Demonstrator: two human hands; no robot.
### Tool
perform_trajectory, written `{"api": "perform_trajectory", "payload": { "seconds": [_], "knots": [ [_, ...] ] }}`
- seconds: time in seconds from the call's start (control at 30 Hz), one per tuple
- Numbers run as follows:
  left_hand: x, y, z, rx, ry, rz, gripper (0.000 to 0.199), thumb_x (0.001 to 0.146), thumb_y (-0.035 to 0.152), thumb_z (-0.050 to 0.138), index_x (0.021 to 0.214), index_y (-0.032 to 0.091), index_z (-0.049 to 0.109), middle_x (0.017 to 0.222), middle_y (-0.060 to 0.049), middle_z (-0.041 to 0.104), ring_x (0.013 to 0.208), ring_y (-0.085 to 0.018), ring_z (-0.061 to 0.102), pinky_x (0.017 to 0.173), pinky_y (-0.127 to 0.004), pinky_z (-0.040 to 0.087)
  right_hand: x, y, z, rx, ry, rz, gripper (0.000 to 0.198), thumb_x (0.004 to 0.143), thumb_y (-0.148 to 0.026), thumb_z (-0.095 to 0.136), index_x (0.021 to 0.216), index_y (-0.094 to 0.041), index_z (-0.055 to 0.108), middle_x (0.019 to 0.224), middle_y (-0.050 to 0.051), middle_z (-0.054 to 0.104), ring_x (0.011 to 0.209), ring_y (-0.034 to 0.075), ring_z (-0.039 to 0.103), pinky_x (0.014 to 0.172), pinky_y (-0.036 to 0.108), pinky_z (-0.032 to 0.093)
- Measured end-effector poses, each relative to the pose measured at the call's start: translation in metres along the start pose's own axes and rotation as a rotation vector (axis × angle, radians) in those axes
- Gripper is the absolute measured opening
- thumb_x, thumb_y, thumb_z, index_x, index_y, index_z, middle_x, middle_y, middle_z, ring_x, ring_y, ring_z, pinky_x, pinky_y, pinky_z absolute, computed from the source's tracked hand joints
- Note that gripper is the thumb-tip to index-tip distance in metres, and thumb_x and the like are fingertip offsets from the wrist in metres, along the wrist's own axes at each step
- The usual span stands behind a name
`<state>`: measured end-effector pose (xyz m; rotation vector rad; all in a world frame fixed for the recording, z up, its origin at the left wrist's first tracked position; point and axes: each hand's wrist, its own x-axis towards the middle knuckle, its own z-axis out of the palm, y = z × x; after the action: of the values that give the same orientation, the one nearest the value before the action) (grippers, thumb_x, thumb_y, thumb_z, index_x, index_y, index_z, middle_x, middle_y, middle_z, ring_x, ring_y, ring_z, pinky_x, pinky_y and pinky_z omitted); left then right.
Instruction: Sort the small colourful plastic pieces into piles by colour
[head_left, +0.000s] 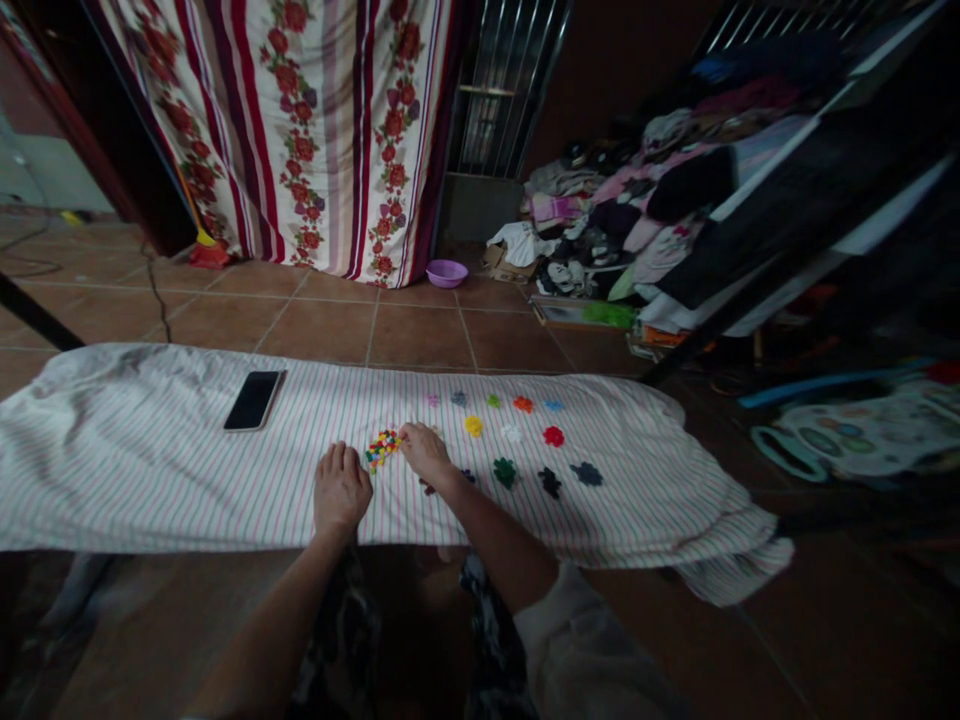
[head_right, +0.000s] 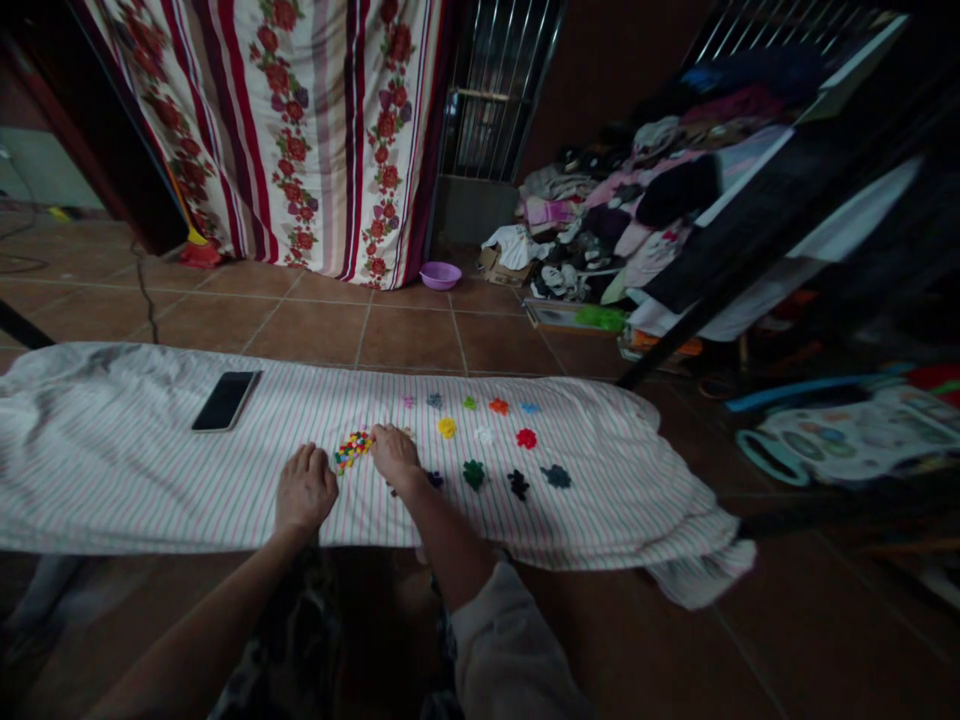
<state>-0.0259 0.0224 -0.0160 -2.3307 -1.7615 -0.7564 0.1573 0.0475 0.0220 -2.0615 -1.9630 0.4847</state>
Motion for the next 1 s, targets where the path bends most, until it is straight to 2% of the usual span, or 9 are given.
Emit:
{"api": "perform_trajectory", "payload": {
  "seconds": [0.27,0.43,0.57,0.73,1.0],
  "knots": [
    [0.0,-0.001,0.001,0.032,0.016,0.024,0.03,0.088,0.019,0.042,0.107,0.007,0.061,0.124,-0.021,0.062,0.124,-0.035,0.052,0.104,-0.046,0.042,-0.003,0.002,0.0,0.047,0.062,-0.018,0.011,0.09,-0.017,0.054,0.095,-0.02,0.064,0.102,0.005,0.068,0.097,0.016,0.06,0.083,0.026,0.039],
    [0.0,-0.001,0.0,0.038,0.027,0.036,0.029,0.088,0.019,0.042,0.106,0.008,0.061,0.124,-0.02,0.062,0.124,-0.034,0.053,0.104,-0.046,0.042,-0.01,0.012,-0.003,0.134,0.134,0.011,0.009,0.086,-0.015,0.055,0.088,-0.021,0.062,0.087,0.002,0.068,0.085,0.016,0.06,0.074,0.024,0.039],
    [0.0,-0.001,0.001,0.021,0.029,0.027,0.028,0.088,0.019,0.042,0.106,0.009,0.061,0.124,-0.021,0.062,0.124,-0.035,0.053,0.103,-0.047,0.043,-0.012,0.028,-0.005,0.206,0.18,0.029,0.009,0.084,-0.016,0.057,0.089,-0.022,0.062,0.086,0.0,0.068,0.079,0.014,0.06,0.069,0.022,0.04],
    [0.0,-0.001,0.001,0.028,0.032,0.033,0.026,0.088,0.019,0.043,0.104,0.01,0.061,0.124,-0.02,0.062,0.124,-0.034,0.053,0.103,-0.046,0.044,-0.011,0.055,-0.013,0.229,0.27,0.056,0.008,0.086,-0.018,0.057,0.089,-0.022,0.062,0.086,0.0,0.069,0.08,0.014,0.062,0.072,0.023,0.043],
    [0.0,-0.001,-0.002,0.043,0.035,0.053,0.026,0.088,0.019,0.042,0.104,0.01,0.061,0.122,-0.02,0.063,0.123,-0.034,0.054,0.102,-0.046,0.044,-0.013,0.096,-0.039,0.131,0.395,0.194,0.017,0.09,-0.016,0.051,0.097,-0.022,0.065,0.097,0.004,0.071,0.088,0.016,0.065,0.078,0.024,0.045]
  ]
}}
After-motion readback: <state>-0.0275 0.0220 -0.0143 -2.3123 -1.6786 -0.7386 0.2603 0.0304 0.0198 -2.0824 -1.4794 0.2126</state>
